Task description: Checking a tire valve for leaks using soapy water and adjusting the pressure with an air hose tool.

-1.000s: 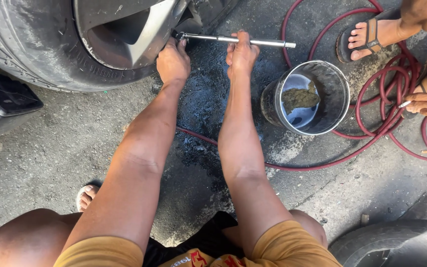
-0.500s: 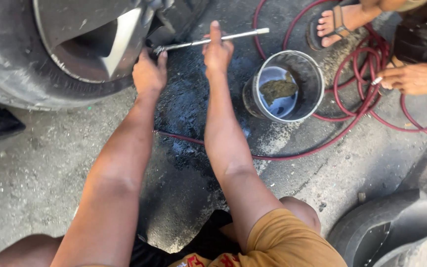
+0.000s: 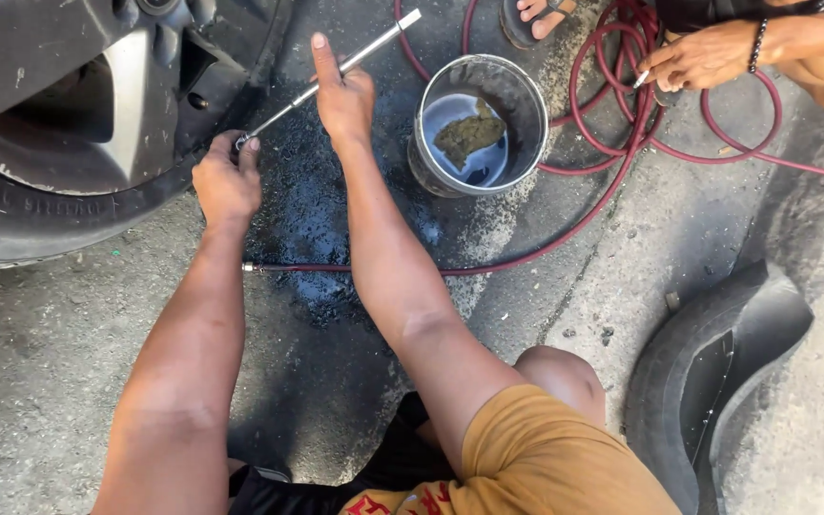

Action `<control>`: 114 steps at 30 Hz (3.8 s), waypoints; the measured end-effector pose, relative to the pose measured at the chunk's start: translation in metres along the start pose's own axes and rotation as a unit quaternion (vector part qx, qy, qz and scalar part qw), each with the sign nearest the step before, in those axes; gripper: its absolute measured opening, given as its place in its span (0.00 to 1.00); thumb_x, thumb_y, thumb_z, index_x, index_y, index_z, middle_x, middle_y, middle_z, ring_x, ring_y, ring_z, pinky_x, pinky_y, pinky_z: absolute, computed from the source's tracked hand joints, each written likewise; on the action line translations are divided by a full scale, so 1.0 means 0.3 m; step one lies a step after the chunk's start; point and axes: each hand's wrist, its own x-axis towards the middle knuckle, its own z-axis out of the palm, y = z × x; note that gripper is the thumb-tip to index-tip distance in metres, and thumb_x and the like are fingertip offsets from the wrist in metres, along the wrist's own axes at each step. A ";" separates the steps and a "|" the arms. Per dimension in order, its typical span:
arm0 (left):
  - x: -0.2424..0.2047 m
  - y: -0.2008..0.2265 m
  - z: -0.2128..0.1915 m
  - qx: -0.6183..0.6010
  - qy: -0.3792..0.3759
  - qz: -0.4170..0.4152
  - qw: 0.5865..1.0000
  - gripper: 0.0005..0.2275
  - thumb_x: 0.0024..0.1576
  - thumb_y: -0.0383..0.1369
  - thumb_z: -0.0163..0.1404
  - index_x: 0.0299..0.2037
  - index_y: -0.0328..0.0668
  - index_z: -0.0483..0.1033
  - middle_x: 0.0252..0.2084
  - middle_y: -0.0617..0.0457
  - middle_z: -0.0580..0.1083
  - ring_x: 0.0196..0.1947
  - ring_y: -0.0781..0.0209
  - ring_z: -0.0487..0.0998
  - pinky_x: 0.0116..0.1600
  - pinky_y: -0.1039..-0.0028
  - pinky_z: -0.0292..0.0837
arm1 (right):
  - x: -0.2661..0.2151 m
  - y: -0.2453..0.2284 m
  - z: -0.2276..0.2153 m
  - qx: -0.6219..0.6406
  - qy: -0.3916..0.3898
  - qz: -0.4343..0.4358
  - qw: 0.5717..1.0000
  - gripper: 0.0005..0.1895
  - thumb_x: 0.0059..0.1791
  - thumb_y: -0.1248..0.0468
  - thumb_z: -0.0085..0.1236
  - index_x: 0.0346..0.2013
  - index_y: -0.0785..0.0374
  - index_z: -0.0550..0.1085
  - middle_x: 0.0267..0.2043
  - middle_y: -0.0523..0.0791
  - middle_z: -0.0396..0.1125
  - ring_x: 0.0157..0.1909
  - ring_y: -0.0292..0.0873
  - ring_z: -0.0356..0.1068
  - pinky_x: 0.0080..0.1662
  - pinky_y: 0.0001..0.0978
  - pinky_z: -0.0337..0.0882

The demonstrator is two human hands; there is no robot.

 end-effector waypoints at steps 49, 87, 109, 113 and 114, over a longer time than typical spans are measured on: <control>0.151 0.059 0.076 -0.170 0.112 -0.262 0.943 0.11 0.60 0.43 0.54 0.44 0.47 0.77 0.37 0.58 0.84 0.31 0.69 0.82 0.42 0.74 0.81 | 0.230 0.098 0.040 0.336 -0.046 0.052 0.939 0.12 0.52 0.59 0.50 0.30 0.63 0.67 0.29 0.53 0.71 0.14 0.37 0.55 0.15 0.28 0.49; 0.111 0.064 0.024 -0.073 0.046 -0.095 0.992 0.16 0.58 0.47 0.60 0.48 0.46 0.78 0.35 0.57 0.83 0.35 0.62 0.83 0.44 0.68 0.77 | 0.178 0.102 0.035 0.241 0.017 -0.029 0.970 0.21 0.52 0.45 0.47 0.34 0.61 0.65 0.29 0.48 0.68 0.13 0.32 0.47 0.15 0.28 0.44; 0.094 0.220 0.031 -0.021 0.058 0.126 0.990 0.12 0.63 0.42 0.57 0.47 0.44 0.81 0.39 0.51 0.80 0.40 0.50 0.78 0.45 0.59 0.72 | 0.076 0.004 -0.015 0.140 0.042 -0.002 0.989 0.28 0.50 0.41 0.43 0.45 0.62 0.70 0.34 0.48 0.71 0.24 0.40 0.60 0.26 0.34 0.59; 0.060 0.273 0.010 -0.029 -0.035 0.164 0.985 0.17 0.62 0.40 0.53 0.59 0.43 0.77 0.50 0.44 0.77 0.50 0.42 0.72 0.55 0.55 0.66 | 0.043 -0.017 -0.019 0.167 0.018 0.012 0.986 0.28 0.51 0.42 0.44 0.45 0.66 0.69 0.37 0.50 0.69 0.18 0.34 0.52 0.18 0.28 0.51; 0.067 0.269 0.012 -0.032 -0.039 0.168 0.984 0.17 0.62 0.40 0.53 0.59 0.43 0.77 0.50 0.44 0.77 0.50 0.42 0.72 0.55 0.55 0.66 | 0.057 0.005 -0.006 0.168 0.024 0.009 0.986 0.28 0.51 0.42 0.44 0.45 0.66 0.69 0.37 0.50 0.69 0.18 0.34 0.52 0.18 0.28 0.51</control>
